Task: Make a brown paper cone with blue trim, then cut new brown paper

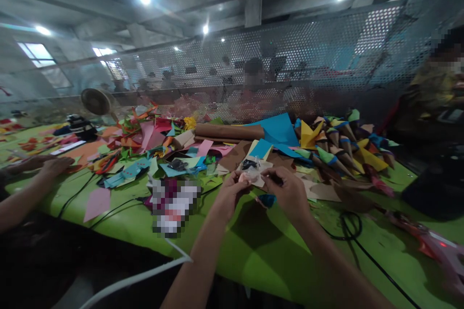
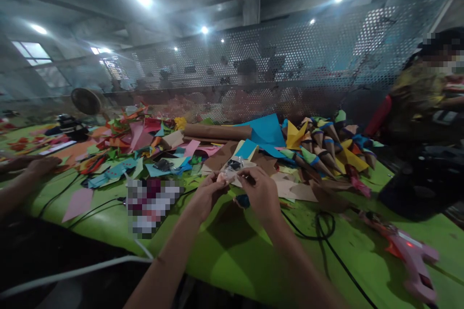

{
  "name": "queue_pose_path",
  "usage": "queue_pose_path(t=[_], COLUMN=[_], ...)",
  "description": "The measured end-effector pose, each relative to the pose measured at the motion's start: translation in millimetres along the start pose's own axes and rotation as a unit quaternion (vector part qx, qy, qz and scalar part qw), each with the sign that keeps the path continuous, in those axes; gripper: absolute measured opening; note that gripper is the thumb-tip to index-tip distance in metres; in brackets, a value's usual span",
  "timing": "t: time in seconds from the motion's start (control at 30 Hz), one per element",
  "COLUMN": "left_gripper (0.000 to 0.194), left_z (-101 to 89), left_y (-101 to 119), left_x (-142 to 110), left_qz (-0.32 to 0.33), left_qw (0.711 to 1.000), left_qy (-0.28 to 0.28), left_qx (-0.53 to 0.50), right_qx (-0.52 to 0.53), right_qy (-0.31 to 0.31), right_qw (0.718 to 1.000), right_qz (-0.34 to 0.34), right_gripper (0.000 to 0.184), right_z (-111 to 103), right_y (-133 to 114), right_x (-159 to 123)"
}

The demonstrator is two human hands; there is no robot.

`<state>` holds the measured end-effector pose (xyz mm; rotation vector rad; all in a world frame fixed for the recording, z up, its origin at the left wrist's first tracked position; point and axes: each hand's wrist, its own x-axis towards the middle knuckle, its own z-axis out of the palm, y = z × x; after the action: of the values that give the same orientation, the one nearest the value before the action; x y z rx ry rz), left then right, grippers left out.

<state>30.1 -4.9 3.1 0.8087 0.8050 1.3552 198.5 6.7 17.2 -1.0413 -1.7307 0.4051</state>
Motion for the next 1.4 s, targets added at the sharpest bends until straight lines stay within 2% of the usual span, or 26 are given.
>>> queue_pose_path(t=[0.07, 0.17, 0.4, 0.53, 0.7, 0.87, 1.0, 1.07, 1.17, 1.4], left_gripper=[0.033, 0.036, 0.038, 0.039, 0.038, 0.019, 0.009, 0.01, 0.014, 0.021], left_z=[-0.6, -0.2, 2.3, 2.2, 2.5, 1.4, -1.1, -1.9, -0.9, 7.5], left_y=[-1, -1, -3, -2, -1, -7, -9, -8, -7, 0], left_x=[0, 0, -2, -2, -2, 5, 8, 7, 7, 10], left_qz=[0.004, 0.006, 0.012, 0.026, 0.031, 0.136, 0.209, 0.208, 0.182, 0.159], left_qw=[1.0, 1.0, 0.998, 0.997, 0.995, 0.967, 0.929, 0.927, 0.94, 0.941], left_qy=[0.013, 0.001, -0.059, -0.059, -0.048, -0.004, 0.038, 0.034, 0.023, 0.033], left_qx=[-0.002, -0.01, 0.022, 0.034, 0.085, 0.216, 0.302, 0.311, 0.288, 0.296], right_qx=[-0.005, -0.02, -0.03, -0.037, -0.078, -0.12, -0.082, -0.04, 0.005, 0.036], right_qy=[0.01, -0.013, -0.008, -0.007, -0.022, 0.002, -0.009, -0.032, -0.061, -0.081], right_qw=[1.0, 0.999, 0.999, 0.998, 0.996, 0.993, 0.997, 0.999, 0.997, 0.995], right_qz=[-0.017, -0.024, 0.035, 0.058, 0.033, 0.001, -0.005, 0.015, 0.047, 0.052], right_gripper=[0.012, 0.015, 0.014, 0.016, 0.016, 0.015, 0.013, 0.012, 0.012, 0.024], right_z=[0, 2, 6, 5, 4, 3, 0, -2, -5, -13], right_y=[-2, -5, -3, -3, -1, -1, -4, -6, -8, -9], right_x=[-1, -3, -5, -4, -3, -2, -1, 0, 2, 7])
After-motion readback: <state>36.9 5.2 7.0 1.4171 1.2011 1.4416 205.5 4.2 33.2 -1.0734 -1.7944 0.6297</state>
